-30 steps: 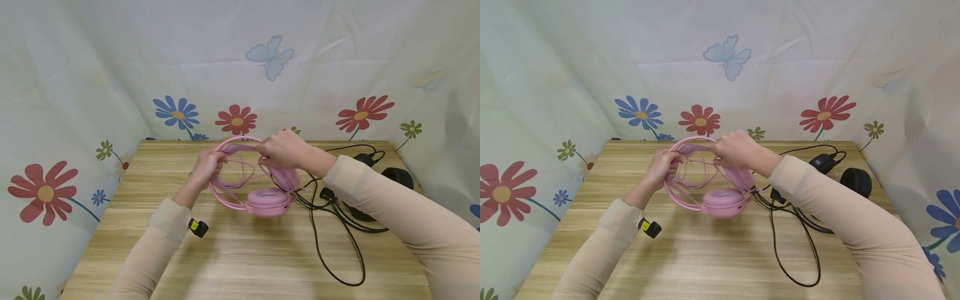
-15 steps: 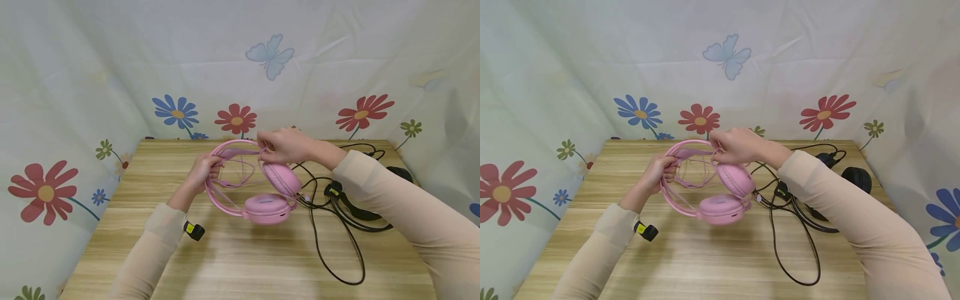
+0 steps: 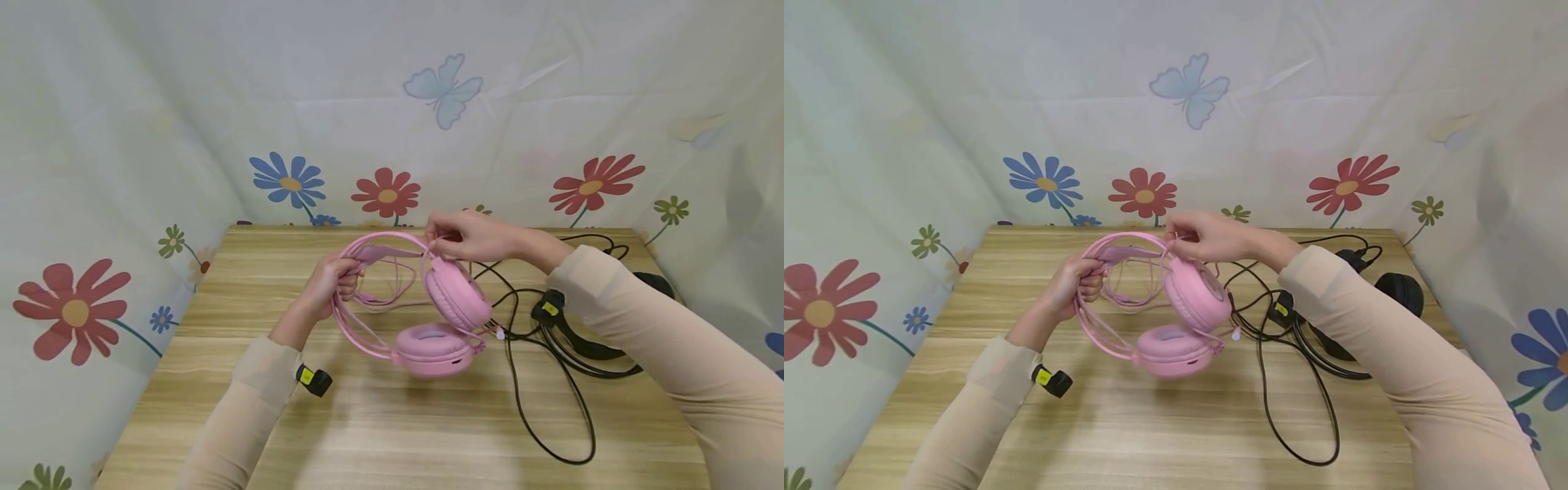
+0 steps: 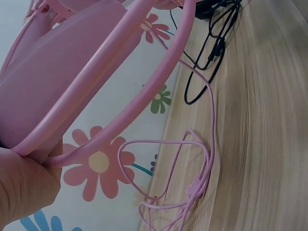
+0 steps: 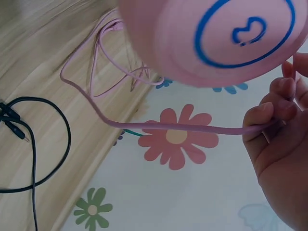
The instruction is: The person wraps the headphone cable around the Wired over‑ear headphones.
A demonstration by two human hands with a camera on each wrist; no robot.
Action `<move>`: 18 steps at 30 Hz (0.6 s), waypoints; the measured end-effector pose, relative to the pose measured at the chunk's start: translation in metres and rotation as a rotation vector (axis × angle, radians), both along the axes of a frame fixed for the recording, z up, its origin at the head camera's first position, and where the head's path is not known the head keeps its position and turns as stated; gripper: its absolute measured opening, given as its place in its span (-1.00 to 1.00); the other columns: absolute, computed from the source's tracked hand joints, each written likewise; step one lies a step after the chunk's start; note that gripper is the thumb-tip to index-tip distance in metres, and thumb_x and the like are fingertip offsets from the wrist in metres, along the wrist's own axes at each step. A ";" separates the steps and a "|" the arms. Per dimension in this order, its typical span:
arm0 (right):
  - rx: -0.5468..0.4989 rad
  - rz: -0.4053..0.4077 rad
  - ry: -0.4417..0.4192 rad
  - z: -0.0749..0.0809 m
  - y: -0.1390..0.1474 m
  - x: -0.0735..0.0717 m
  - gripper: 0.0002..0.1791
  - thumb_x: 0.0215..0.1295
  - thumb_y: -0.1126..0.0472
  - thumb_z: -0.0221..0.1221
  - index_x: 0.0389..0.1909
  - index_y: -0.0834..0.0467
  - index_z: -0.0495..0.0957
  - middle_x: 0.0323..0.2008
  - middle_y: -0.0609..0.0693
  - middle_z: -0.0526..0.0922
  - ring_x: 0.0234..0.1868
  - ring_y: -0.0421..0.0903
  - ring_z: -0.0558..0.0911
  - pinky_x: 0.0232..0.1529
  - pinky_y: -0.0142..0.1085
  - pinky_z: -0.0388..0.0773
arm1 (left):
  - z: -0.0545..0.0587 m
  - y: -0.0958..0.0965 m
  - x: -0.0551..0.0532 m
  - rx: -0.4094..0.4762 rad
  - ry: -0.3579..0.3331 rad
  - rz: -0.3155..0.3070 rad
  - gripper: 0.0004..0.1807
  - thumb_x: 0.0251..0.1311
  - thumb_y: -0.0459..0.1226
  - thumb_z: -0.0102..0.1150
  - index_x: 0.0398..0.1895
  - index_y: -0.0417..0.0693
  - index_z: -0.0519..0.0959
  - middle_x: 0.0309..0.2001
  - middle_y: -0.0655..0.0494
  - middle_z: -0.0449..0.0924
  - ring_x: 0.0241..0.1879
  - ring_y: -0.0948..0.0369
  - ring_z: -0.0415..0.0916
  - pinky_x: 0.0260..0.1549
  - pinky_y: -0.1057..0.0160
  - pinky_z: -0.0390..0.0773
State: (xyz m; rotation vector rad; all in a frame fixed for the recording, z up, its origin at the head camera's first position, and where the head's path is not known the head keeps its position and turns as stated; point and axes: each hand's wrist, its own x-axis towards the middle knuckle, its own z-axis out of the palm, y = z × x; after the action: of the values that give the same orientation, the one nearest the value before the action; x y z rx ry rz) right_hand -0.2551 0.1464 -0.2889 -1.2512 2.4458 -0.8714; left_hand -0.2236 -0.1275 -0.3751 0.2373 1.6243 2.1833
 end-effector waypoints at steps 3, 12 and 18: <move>-0.045 -0.032 -0.005 -0.005 0.006 -0.003 -0.89 0.38 0.18 -0.06 -0.27 0.10 0.42 -0.59 -0.06 0.33 -0.61 -0.19 0.23 -0.53 -0.37 0.25 | -0.001 -0.001 0.001 0.024 0.003 -0.004 -0.76 0.25 -0.37 -0.31 -0.53 -0.25 0.33 -0.81 0.28 0.06 -0.85 0.44 0.02 -0.84 0.48 0.01; -0.082 -0.143 -0.025 -0.030 0.022 -0.011 -0.76 0.42 0.13 -0.13 -0.27 0.07 0.52 -0.50 -0.02 0.44 -0.60 -0.19 0.30 -0.57 -0.36 0.31 | -0.002 0.002 0.003 0.080 -0.014 -0.004 -0.72 0.26 -0.36 -0.35 -0.56 -0.19 0.32 -0.82 0.29 0.03 -0.86 0.45 0.01 -0.84 0.47 -0.03; -0.132 -0.200 -0.097 -0.046 0.023 -0.016 -0.74 0.43 0.17 -0.15 -0.29 0.15 0.50 -0.50 0.04 0.41 -0.55 -0.16 0.36 -0.54 -0.35 0.35 | -0.002 0.005 0.005 0.104 -0.044 -0.026 -0.71 0.27 -0.35 -0.40 -0.57 -0.16 0.29 -0.81 0.30 -0.02 -0.85 0.46 -0.02 -0.83 0.48 -0.06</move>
State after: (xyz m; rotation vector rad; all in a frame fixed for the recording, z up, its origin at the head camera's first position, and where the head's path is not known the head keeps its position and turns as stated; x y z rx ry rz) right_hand -0.2710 0.1695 -0.3348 -0.9901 2.5005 -1.1345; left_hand -0.2190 -0.1229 -0.3768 0.2367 1.4778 2.2400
